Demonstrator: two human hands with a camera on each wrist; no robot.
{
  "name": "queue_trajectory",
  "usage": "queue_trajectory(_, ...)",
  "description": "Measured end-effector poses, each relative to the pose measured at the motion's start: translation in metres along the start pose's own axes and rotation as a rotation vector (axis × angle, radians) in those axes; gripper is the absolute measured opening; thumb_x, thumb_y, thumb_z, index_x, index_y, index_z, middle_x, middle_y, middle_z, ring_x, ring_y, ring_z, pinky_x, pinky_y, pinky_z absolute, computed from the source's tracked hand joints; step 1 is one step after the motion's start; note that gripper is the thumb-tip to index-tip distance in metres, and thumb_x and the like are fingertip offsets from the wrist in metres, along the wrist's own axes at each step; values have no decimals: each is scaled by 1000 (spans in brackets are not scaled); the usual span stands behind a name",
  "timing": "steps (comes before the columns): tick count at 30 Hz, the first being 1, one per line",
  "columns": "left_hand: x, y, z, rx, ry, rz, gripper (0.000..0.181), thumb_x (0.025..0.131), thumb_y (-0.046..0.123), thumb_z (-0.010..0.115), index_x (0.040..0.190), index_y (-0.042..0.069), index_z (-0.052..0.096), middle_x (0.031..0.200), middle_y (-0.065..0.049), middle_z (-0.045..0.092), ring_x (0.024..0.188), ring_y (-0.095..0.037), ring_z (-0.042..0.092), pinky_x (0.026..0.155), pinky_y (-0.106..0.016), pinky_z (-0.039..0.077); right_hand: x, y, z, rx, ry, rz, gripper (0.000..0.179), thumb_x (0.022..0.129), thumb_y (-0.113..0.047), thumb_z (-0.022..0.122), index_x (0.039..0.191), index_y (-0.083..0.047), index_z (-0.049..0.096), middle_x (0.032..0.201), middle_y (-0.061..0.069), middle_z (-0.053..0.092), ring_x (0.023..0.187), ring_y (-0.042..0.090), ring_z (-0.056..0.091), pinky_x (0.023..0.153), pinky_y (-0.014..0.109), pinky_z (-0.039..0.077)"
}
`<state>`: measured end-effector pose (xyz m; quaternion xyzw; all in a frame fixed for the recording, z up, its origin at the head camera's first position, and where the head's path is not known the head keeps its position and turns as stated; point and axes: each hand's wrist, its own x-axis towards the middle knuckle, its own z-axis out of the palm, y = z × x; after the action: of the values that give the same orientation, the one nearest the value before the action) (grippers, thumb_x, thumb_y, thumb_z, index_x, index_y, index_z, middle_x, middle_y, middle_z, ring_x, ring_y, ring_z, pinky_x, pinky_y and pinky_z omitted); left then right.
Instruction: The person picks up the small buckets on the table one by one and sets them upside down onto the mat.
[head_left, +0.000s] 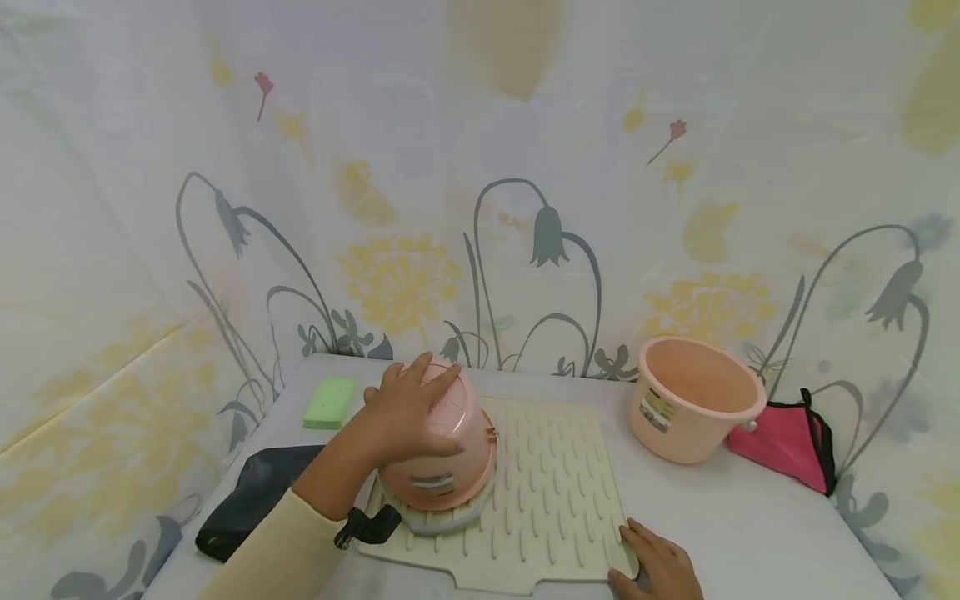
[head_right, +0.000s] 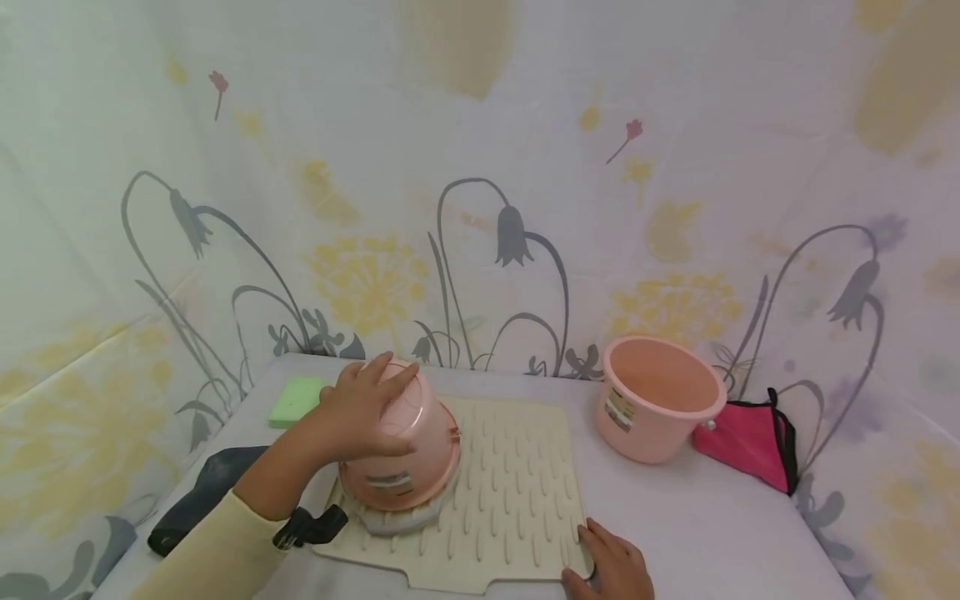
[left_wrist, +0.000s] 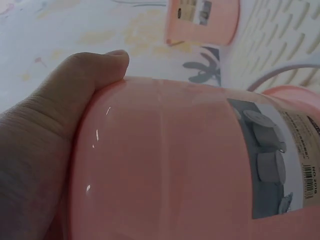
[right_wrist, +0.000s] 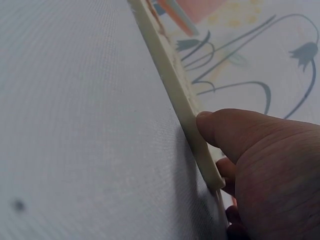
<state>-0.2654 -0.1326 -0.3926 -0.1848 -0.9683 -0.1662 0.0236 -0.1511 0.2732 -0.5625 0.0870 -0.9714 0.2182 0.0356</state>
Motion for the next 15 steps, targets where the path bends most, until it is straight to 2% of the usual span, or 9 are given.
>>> queue_trajectory(9, 23, 7, 4, 43, -86, -23, 104, 76, 77, 76, 164, 43, 32, 174, -14, 19, 152, -56, 22, 99, -84, 32, 3, 2, -1, 45, -46, 26, 70, 91, -50, 74, 137, 3, 65, 144, 23, 62, 131, 45, 58, 105, 65, 42)
queue_trajectory(15, 28, 12, 1, 30, -119, -29, 102, 77, 74, 77, 164, 40, 35, 173, -14, 21, 153, -56, 21, 102, -85, 30, 1, 2, -1, 12, -16, 15, 68, 90, -48, 76, 135, 2, 66, 141, 22, 64, 128, 44, 61, 103, 62, 44)
